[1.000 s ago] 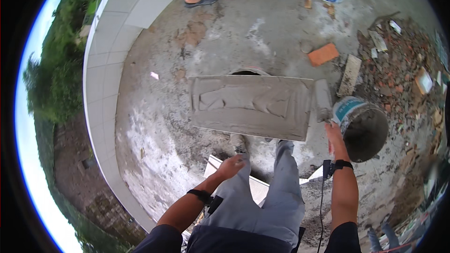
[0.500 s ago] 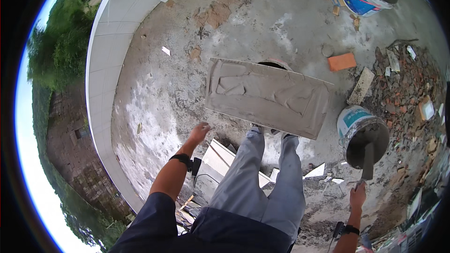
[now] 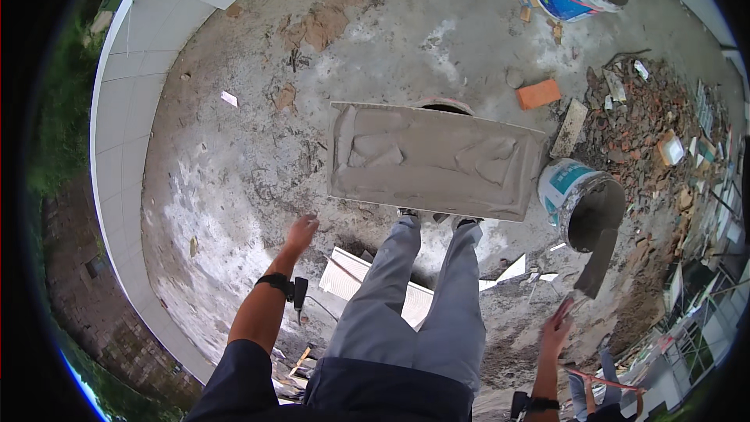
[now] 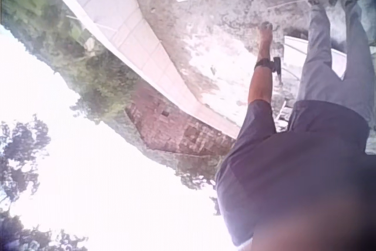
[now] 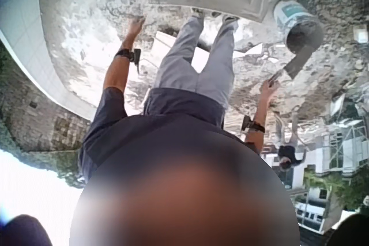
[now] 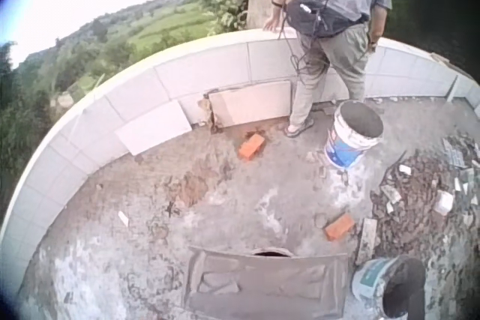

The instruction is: Applying mortar to a tile and placing it on a low wall at a construction site.

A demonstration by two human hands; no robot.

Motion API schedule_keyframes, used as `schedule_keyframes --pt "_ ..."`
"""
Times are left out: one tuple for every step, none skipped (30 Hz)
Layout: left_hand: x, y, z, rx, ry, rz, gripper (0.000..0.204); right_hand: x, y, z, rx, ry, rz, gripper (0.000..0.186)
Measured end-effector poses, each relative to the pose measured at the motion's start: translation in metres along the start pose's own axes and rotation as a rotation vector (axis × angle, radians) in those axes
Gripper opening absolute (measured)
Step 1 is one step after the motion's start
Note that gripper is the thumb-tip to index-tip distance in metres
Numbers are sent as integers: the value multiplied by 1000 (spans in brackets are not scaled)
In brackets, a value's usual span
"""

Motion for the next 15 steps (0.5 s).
schedule_keyframes --pt "3 -11 15 29 -25 21 42 -22 -37 64 -292 292 178 55" --pt "-12 -15 8 -38 18 33 42 -42 -38 77 -315 402 253 41" --pt "-22 -22 7 -29 -14 66 44 -71 -44 89 -350 512 343 27" --pt "-32 -30 7 37 -63 92 44 -106 -45 98 -393 508 251 21" --pt "-31 -36 17 64 -44 116 45 -153 -52 125 -443 513 183 16" --pt "-37 -43 2 16 -59 169 45 -187 -56 159 -362 417 281 18" --pt "-47 -45 -4 -55 -38 189 45 -236 -54 149 -139 297 278 25" --pt "-51 -50 -12 -19 -77 187 45 -280 -69 171 95 288 339 35" --pt "-60 -56 -29 8 -125 200 46 -315 -80 188 240 131 417 46" --pt "-57 -62 -32 39 -163 206 46 -341 -108 234 483 70 393 49" --pt "-52 -67 -33 67 -204 215 46 -371 -132 263 432 -76 613 52" --pt "-55 -68 -41 37 -186 230 44 -392 -143 279 533 -116 577 49" --pt "-53 -71 -43 24 -181 249 44 -408 -153 299 523 -146 601 49" --pt "-50 -74 -43 54 -235 233 42 -418 -163 312 511 -178 624 49" --pt "-49 -78 -42 84 -293 218 41 -424 -169 316 495 -187 604 49"
Point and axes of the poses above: each hand's wrist, its own y-axis towards the middle knuckle, its own x-axis out of the back of the hand, z = x × y, the point moved 5 cm from there along y, towards the middle knuckle, and after that the axes turned 14 degrees about -z, right-handed, at the moved point
